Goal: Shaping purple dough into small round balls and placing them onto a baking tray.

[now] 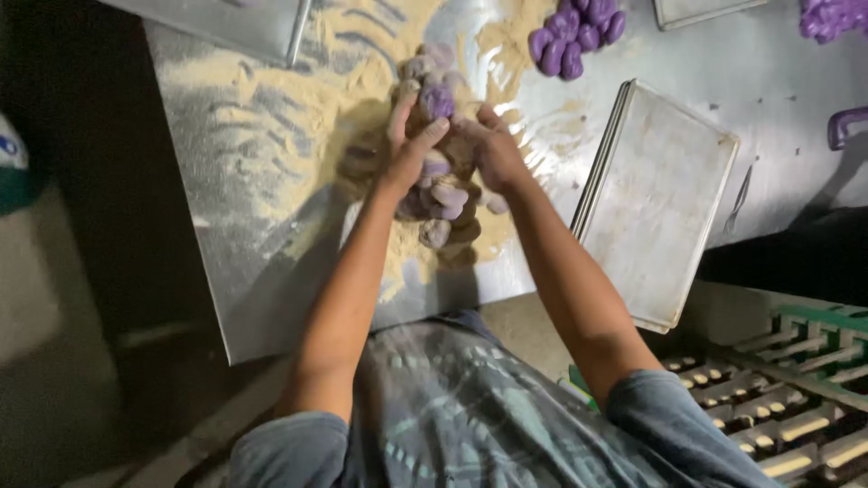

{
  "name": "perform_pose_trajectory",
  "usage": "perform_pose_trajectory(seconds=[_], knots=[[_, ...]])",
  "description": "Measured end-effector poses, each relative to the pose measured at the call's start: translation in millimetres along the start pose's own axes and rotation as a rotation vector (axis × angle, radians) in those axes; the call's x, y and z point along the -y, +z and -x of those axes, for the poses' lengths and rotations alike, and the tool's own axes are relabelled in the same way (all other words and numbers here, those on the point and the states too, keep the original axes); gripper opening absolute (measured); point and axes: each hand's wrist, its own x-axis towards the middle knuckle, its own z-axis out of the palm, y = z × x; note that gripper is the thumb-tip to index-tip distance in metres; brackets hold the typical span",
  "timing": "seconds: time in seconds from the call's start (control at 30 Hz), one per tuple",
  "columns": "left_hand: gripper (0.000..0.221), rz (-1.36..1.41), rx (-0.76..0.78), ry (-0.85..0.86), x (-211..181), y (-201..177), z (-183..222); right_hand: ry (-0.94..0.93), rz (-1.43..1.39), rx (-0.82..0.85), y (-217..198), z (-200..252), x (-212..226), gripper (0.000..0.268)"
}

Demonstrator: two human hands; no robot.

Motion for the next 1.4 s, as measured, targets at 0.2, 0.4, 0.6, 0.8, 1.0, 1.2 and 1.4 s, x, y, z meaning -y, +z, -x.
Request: perform_pose_trajectory(seconds=[0.2, 0.4, 0.6, 0.8, 1.0, 1.2, 1.4], knots=[[0.065, -0.003, 0.185, 0.050, -47.7, -62.9, 32.1, -0.336, 1.088, 0.157, 20.9, 78.8, 45.2, 0.076], [0.083, -0.895, -0.025, 0.008, -26.9, -49.9, 63.9, -0.661, 2.225, 0.062, 18.0, 115.4, -100.0, 0.073], [0.061, -0.041, -0.083, -0.129, -25.5, -70.3, 79.2, -0.591, 1.419, -0.232, 21.1, 65.8, -65.6, 0.024], [0.089, -0.948, -0.019, -0.281, -68.3, -69.9, 157.5, -0.940, 1.452, -0.234, -50.9, -52.5, 7.3, 0.055], [0.047, -0.669, -0.171, -0.442, -25.0, -15.0, 133.1, -0.017, 1.220, -0.024, -55.8, -112.8, -7.2, 0.071], [0.058, 0.030, -0.134, 0.037, 18.0, -7.0, 119.9, 0.414, 0.927, -0.069, 55.4, 2.3, 60.9, 0.060], [0.069, -0.424, -0.132, -0.144, 46.0, 5.5, 114.0, 0.127, 0.758, 0.151, 64.2, 36.5, 42.0, 0.056]])
